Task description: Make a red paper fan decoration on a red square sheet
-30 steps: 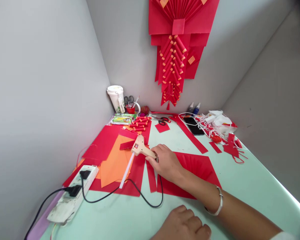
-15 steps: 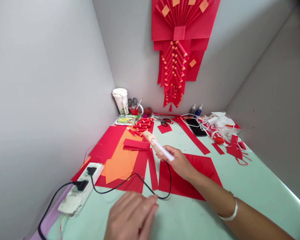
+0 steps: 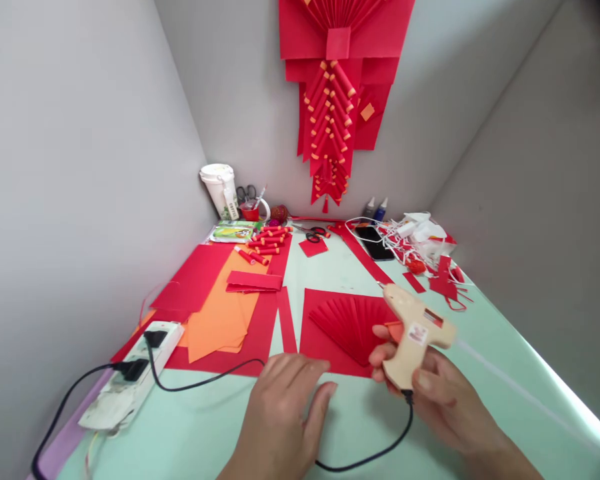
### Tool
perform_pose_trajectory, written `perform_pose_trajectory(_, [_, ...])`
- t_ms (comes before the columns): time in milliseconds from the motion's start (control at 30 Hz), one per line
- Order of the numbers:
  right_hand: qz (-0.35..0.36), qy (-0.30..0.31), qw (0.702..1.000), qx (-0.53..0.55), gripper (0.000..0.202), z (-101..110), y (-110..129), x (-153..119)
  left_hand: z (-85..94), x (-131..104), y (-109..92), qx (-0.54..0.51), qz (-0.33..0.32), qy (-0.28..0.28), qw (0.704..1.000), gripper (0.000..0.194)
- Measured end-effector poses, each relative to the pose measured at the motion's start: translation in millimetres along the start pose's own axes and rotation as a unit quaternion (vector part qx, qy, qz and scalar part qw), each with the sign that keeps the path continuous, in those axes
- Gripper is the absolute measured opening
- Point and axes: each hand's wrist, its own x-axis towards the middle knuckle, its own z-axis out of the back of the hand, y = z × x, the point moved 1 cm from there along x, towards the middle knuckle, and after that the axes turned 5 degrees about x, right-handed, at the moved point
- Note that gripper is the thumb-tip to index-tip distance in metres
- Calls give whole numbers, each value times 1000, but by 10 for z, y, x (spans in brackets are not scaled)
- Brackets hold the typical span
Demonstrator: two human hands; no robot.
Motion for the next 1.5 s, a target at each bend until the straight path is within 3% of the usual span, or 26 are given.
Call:
perform_pose_trajectory(67, [8,-53,999,3,56,94,-78,-174,-84,132,-45,10,23,21,999,14])
perform_pose_trajectory(167, [12,-129,992,12,61,164,-223,-339,-294,343,-129,36,50,97,993,14])
perform_pose_trajectory(300, [36,-171,984,34,63,188,-356,-366,-623,531,-250,80,36,187,979,13])
perform_pose_trajectory(367, [56,-185,980,40,61,204,-379,-338,-749,561,-277,94,40,207,973,23])
perform_pose_trajectory(533, [67,-203,976,46,46,252,-389,-279,-903,524,-211,118,41,193,973,65])
perform_pose_trajectory(633, [68,-199,978,9,47,282,-409,-267,-929,508,-148,129,35,190,973,61])
perform_pose_trajectory(733, [68,-174,982,-33,42,312,-445,-272,-936,513,-121,145,21,156,977,51])
perform_pose_trajectory(867, [61,-185,980,-43,46,337,-468,-289,-958,492,-135,160,-11,114,980,44])
perform_pose_trajectory(967, [57,-183,981,-35,46,337,-453,-291,-947,465,-145,166,-42,87,981,31])
perform_pose_trajectory(1067, [63,-167,983,-33,44,333,-423,-294,-816,465,-112,161,-51,52,984,20])
perform_pose_trajectory(1100, [64,-161,984,-37,45,332,-408,-295,-735,472,-92,157,-50,32,986,19])
perform_pose_trajectory(1200, [56,-139,987,-63,48,319,-330,-286,-392,501,-22,112,-46,-94,988,18])
perform_pose_trajectory(1267, [57,-124,987,-87,48,293,-241,-254,-148,521,40,50,17,-155,987,20])
perform_pose_trajectory(1333, [63,-113,985,-112,47,241,-124,-192,42,537,127,-39,188,-188,963,20])
perform_pose_trajectory(1400, [70,-106,984,-129,45,154,7,-101,137,541,219,-174,344,-218,896,23])
perform_pose_trajectory(1500, [71,-96,982,-146,40,-29,181,64,90,536,333,-444,413,-219,765,24])
